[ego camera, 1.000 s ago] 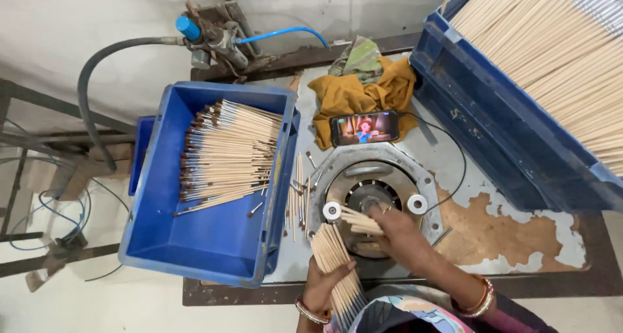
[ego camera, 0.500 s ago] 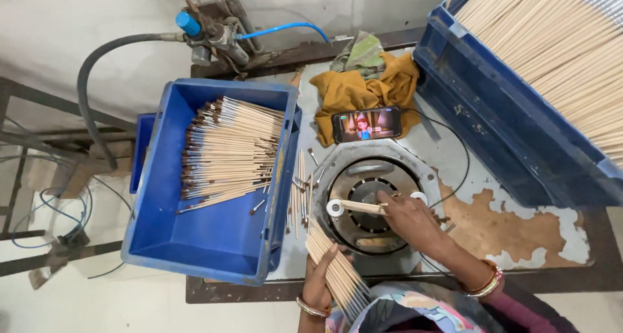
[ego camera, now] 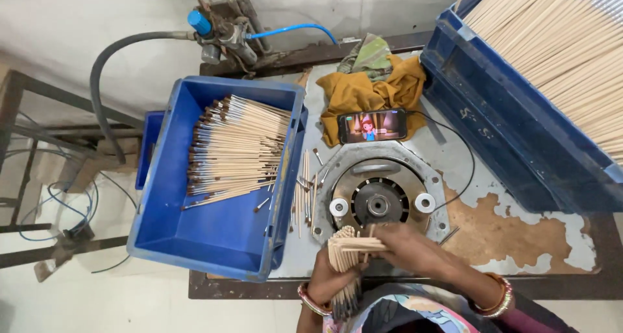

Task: Operating a machine to process or coat bundles of agarbatti sticks.

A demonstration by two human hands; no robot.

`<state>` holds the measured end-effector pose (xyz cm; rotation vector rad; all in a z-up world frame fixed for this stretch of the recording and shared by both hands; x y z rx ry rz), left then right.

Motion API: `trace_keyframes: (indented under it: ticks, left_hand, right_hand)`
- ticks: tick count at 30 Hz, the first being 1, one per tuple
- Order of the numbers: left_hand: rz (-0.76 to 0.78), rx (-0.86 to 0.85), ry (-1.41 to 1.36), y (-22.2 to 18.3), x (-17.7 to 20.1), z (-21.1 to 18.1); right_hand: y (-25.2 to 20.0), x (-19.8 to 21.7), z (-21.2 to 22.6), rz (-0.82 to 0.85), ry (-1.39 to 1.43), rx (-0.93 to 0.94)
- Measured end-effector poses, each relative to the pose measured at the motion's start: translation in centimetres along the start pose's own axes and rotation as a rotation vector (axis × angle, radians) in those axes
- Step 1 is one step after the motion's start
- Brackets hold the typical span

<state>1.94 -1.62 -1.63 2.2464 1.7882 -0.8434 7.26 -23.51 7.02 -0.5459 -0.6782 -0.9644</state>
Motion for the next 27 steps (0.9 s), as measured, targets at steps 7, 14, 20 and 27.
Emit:
trace_keyframes:
  ticks: [7, 14, 20, 27]
  left_hand:
    - [-0.339, 0.197, -0.329, -0.5, 2.1, 2.4]
    - [-0.435, 0.237, -0.38, -2.1, 5.7, 5.5]
    - [-0.457, 0.329, -0.433, -2.0, 1.8, 1.9]
    - [0.054, 0.066, -0.098, -0.3, 1.0, -0.2]
  right_hand:
    - [2.1, 0.9, -3.9, -0.172, -0.361, -0.205]
    - [3.4, -3.1, -6.1, -0.076, -0.454, -0.182]
    - [1.7, -2.4, -2.2, -0.259, -0.258, -0.071]
    - [-0.4, 1.1, -0.1, 0.048, 0.019, -0.067]
Point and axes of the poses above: each hand's wrist, its own y-axis towards the middle knuckle, its own x-axis out of the back of the hand, z = x × y, the point moved 2 cm from there along y, towards the middle knuckle, and after that the axes turned 13 degrees about -y, right-handed, at the moved point
